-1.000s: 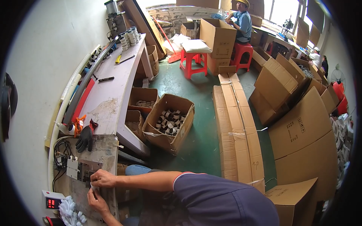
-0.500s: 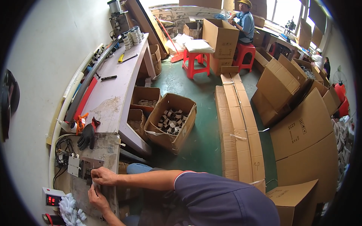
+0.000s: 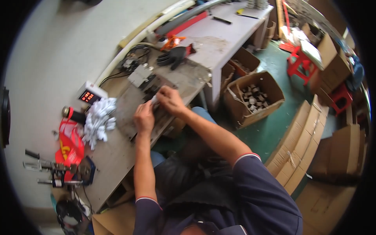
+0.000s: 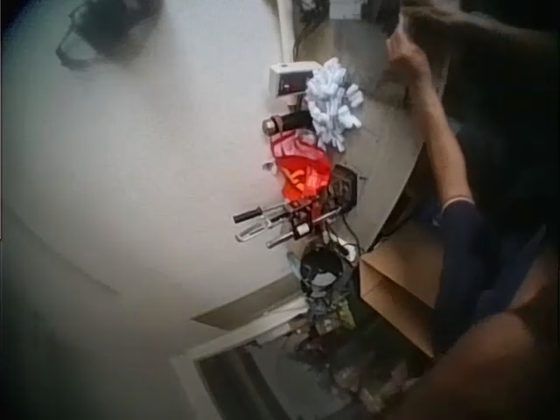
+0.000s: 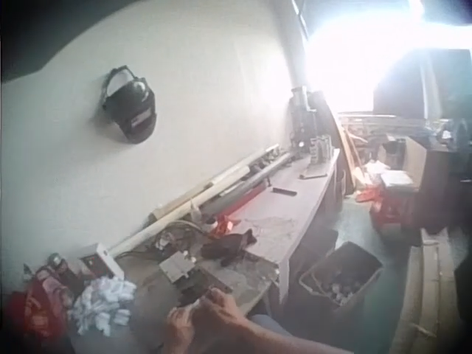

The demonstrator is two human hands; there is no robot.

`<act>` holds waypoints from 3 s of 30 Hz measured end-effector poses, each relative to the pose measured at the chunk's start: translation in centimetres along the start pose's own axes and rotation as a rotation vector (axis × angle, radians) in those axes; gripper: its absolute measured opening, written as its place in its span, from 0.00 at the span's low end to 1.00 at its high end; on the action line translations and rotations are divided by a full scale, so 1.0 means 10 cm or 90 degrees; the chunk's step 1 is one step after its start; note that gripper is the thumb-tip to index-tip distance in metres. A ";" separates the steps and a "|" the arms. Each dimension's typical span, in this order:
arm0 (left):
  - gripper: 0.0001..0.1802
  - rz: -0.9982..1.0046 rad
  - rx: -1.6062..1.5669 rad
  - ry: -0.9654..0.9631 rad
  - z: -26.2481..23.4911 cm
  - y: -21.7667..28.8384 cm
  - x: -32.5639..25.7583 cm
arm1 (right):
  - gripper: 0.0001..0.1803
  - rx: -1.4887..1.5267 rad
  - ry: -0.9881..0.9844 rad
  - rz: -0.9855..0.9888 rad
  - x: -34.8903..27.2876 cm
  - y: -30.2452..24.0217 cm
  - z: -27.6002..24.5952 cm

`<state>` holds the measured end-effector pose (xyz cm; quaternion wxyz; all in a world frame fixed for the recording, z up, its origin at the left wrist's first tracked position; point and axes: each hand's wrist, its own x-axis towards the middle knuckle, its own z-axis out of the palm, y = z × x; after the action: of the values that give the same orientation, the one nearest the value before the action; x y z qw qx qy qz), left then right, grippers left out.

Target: The worker is assembling small plastic and metal components by inserting cotton-like white insulation or fluff and then using a manual lever-operated press to secure the assembly.

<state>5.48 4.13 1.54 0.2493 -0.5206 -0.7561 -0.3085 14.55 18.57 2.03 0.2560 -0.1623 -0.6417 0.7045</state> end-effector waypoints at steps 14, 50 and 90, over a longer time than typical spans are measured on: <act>0.12 -0.555 -0.955 -0.033 -0.38 0.00 -0.02 | 0.11 0.001 0.037 -0.026 -0.07 0.00 0.07; 0.07 -0.460 -0.625 -0.193 -0.29 0.20 -0.02 | 0.10 0.030 -0.096 -0.039 -0.10 0.00 -0.06; 0.16 -0.522 0.280 0.142 -1.23 -1.52 -0.40 | 0.10 -0.028 -0.053 -0.054 -0.09 0.04 0.10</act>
<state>-6.77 -11.43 4.03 0.2910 -0.0783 -0.9152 -0.2677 14.67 17.22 1.65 0.2550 -0.1108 -0.6733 0.6851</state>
